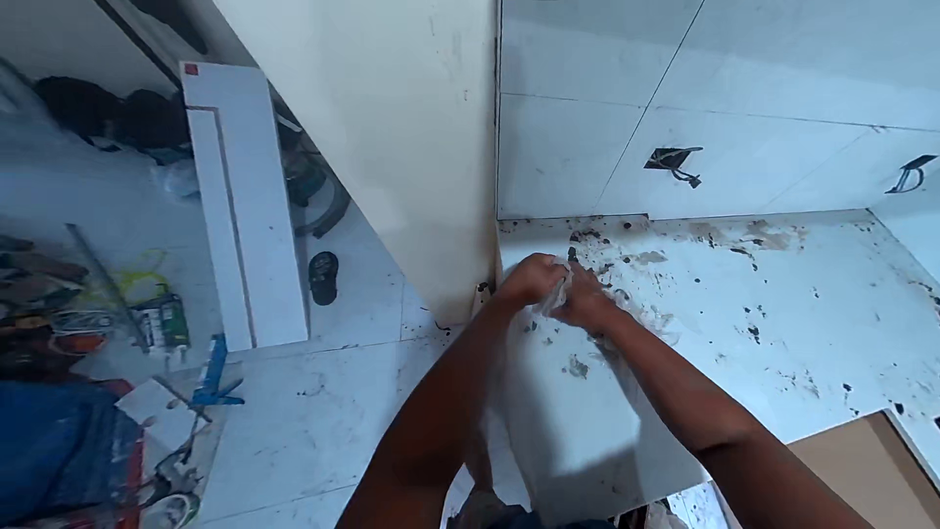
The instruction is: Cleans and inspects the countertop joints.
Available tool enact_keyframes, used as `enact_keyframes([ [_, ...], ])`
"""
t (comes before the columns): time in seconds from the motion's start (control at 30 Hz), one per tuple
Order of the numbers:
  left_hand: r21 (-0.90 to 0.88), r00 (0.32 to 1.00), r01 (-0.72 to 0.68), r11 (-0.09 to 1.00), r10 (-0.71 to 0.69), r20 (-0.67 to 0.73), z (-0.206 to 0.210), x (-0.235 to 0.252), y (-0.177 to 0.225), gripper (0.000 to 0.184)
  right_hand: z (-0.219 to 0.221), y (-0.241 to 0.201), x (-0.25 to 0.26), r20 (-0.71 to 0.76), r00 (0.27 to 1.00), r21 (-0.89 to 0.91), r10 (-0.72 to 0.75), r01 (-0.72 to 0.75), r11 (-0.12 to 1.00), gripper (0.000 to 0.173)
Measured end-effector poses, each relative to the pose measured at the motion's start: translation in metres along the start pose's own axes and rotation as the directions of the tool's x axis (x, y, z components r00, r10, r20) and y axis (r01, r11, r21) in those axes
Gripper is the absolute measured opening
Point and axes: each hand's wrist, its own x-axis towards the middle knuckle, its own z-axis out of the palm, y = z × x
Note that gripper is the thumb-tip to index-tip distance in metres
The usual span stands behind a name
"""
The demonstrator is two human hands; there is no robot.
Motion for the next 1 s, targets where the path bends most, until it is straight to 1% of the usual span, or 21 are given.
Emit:
enact_keyframes([
  [0.03,0.046,1.0,-0.004,0.999,0.004,-0.003,-0.005,-0.006,0.0,0.033,0.006,-0.002,0.01,-0.004,0.998,-0.006,-0.07,0.07,0.998,0.066],
  [0.07,0.063,1.0,-0.019,0.998,0.02,-0.011,-0.009,-0.011,-0.005,0.034,0.008,-0.004,0.016,0.03,0.992,0.0,-0.125,0.125,0.992,0.049],
  [0.1,0.053,0.999,-0.041,0.998,0.042,-0.024,-0.012,-0.017,-0.013,0.033,0.009,-0.007,0.02,0.091,0.984,-0.002,-0.152,0.153,0.988,0.038],
  [0.17,-0.012,0.998,-0.032,0.999,0.032,-0.063,-0.015,-0.031,-0.035,0.03,0.006,-0.016,0.021,0.243,0.963,-0.012,-0.119,0.126,0.992,0.029],
  [0.2,-0.022,0.996,-0.011,1.0,0.009,-0.088,-0.015,-0.038,-0.047,0.029,0.001,-0.019,0.018,0.28,0.956,-0.007,-0.088,0.093,0.996,0.026],
  [0.3,0.017,0.987,0.051,0.999,-0.047,-0.155,-0.009,-0.063,-0.08,0.028,-0.007,-0.019,0.007,0.299,0.954,0.005,0.023,-0.026,1.0,0.027],
  [0.37,0.078,0.98,0.102,0.992,-0.087,-0.177,-0.003,-0.075,-0.091,0.027,-0.011,-0.018,0.002,0.294,0.955,-0.034,0.043,-0.035,0.999,0.035],
  [0.4,0.108,0.978,0.122,0.987,-0.102,-0.181,-0.001,-0.078,-0.094,0.025,-0.011,-0.018,0.001,0.31,0.95,-0.08,0.03,-0.006,0.997,0.037],
  [0.47,0.178,0.974,0.141,0.974,-0.105,-0.199,0.008,-0.078,-0.095,0.024,-0.001,-0.021,-0.002,0.359,0.933,-0.205,0.034,0.043,0.978,0.033],
  [0.53,0.286,0.976,0.123,0.95,-0.063,-0.208,0.017,-0.072,-0.089,0.027,0.006,-0.037,-0.007,0.376,0.919,-0.311,0.117,0.007,0.95,0.03],
  [0.57,0.36,0.978,0.119,0.925,-0.047,-0.203,0.021,-0.068,-0.084,0.031,0.007,-0.047,-0.009,0.378,0.911,-0.341,0.162,-0.025,0.94,0.03],
  [0.63,0.545,0.985,0.127,0.829,-0.04,-0.168,0.03,-0.056,-0.077,0.041,0.008,-0.058,-0.009,0.366,0.905,-0.362,0.215,-0.075,0.929,0.029],
  [0.67,0.63,0.989,0.116,0.768,-0.029,-0.147,0.034,-0.048,-0.076,0.039,0.009,-0.058,-0.007,0.362,0.907,-0.369,0.215,-0.072,0.926,0.03],
  [0.73,0.745,0.995,0.09,0.661,-0.034,-0.09,0.038,-0.037,-0.071,0.029,0.01,-0.054,-0.002,0.386,0.905,-0.37,0.179,-0.026,0.929,0.03],
  [0.77,0.78,0.997,0.073,0.622,-0.041,-0.061,0.039,-0.035,-0.066,0.026,0.01,-0.047,-0.001,0.393,0.909,-0.348,0.135,0.011,0.937,0.029],
  [0.83,0.811,0.999,0.02,0.584,-0.037,0.002,0.037,-0.034,-0.059,0.023,0.008,-0.029,0.001,0.396,0.918,-0.237,0.026,0.075,0.969,0.026],
  [0.9,0.813,0.999,-0.042,0.581,-0.001,0.052,0.035,-0.035,-0.059,0.024,0.002,-0.018,-0.002,0.401,0.915,-0.089,-0.049,0.092,0.992,0.024],
  [1.0,0.792,0.995,-0.099,0.602,0.045,0.091,0.034,-0.032,-0.066,0.03,-0.002,-0.007,-0.008,0.41,0.905,0.119,-0.116,0.073,0.99,0.02],
])
